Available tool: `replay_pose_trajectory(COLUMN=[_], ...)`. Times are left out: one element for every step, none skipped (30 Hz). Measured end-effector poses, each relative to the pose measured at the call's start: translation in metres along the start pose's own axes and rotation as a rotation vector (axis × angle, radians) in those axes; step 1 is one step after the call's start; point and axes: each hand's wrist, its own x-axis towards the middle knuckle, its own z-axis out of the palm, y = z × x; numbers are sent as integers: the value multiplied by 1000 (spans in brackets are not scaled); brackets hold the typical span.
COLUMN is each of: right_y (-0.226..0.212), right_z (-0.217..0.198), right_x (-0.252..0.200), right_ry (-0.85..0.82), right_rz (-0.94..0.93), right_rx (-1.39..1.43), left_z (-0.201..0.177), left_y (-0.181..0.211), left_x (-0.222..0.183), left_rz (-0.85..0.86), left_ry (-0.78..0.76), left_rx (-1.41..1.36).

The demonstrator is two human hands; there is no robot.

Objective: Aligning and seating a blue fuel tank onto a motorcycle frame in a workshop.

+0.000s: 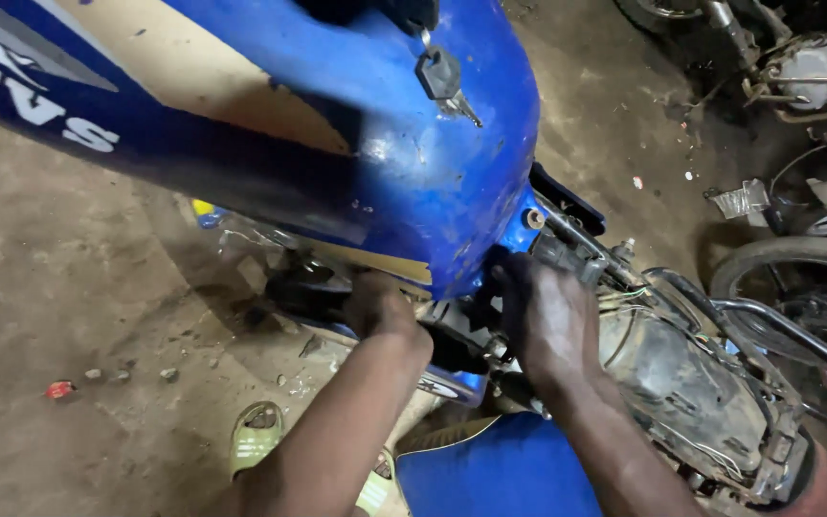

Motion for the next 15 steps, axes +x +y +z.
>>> replay_pose_trajectory(right_y=[22,45,44,43,43,40,37,34,29,23,16,-10,-37,-65,-63], right_z=[12,24,21,18,15,9,4,-1,-8,-16,-25,-40,-55,-69,-66], right_x=[9,19,18,18,17,17,16,15,15,14,15,9,-1,-13,-8], right_ry=[-30,-59,-58,-75,-92,-90,-120,-149,-149,-179,-208,-237,-266,-294,-292], right_rz=[-56,-112,-111,-101,-91,-90,-75,-61,-62,10,81,151,225,298,306], right_rx=[-44,-88,-87,-87,-89,-89,-90,-91,-86,-48,-9,30,68,106,107], left_z=[2,4,1,-2,-4,-18,-34,-50,-39,-36,-41,-51,-60,-68,-73], left_y=[-4,-9,-1,7,15,-5,-26,-46,-6,20,33,36,38,38,51], left_x=[16,32,17,2,-14,15,45,74,10,-58,-127,-134,-141,-150,-155], left_rz=[-78,-156,-155,-210,-265,-264,-332,-378,-375,-135,103,338,568,794,792], left_ry=[59,117,116,72,26,25,-413,-854,-852,-720,-586,-448,-309,-167,-174], left_rx=[-111,-221,-220,-219,-219,-218,-350,-477,-474,-412,-347,-278,-206,-131,-127])
